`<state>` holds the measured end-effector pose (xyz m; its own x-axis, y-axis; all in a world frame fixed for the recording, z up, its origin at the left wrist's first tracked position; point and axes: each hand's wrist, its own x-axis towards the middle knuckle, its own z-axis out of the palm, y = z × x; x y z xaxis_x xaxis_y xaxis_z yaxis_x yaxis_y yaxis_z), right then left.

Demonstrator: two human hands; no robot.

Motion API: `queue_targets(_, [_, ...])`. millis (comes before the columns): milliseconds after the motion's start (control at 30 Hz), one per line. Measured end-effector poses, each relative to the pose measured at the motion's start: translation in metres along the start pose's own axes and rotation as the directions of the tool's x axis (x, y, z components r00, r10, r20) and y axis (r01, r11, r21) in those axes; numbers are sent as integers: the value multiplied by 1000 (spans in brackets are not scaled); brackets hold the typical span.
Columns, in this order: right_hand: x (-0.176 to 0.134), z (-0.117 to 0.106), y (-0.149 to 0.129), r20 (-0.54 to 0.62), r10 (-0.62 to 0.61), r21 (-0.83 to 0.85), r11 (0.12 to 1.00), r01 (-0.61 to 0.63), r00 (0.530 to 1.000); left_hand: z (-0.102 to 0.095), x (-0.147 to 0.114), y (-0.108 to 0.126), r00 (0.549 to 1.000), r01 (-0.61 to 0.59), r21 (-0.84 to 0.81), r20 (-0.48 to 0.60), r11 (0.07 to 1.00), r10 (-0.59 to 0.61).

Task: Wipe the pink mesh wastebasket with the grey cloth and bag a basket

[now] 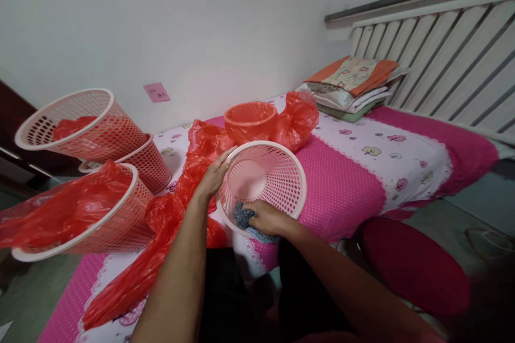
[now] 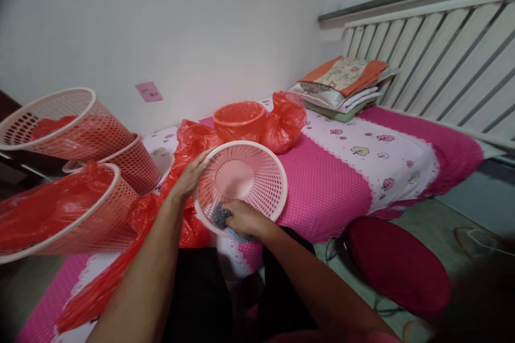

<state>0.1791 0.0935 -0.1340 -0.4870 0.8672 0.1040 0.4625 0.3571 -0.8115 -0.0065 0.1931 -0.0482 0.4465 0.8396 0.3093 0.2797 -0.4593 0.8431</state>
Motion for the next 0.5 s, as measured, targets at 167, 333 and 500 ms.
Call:
queue_targets(167, [-31, -31, 8, -3, 244, -313, 921, -233, 970, 5, 2, -5, 1000, -23, 26, -8, 999, 23])
queue_targets(333, [-32, -60, -2, -408, 133, -293, 918, -268, 903, 8, 3, -7, 999, -33, 21, -11, 999, 34])
queue_targets(500, [0, -65, 6, -583, -16, -103, 993, -54, 812, 6, 2, -6, 998, -68, -14, 4, 998, 68])
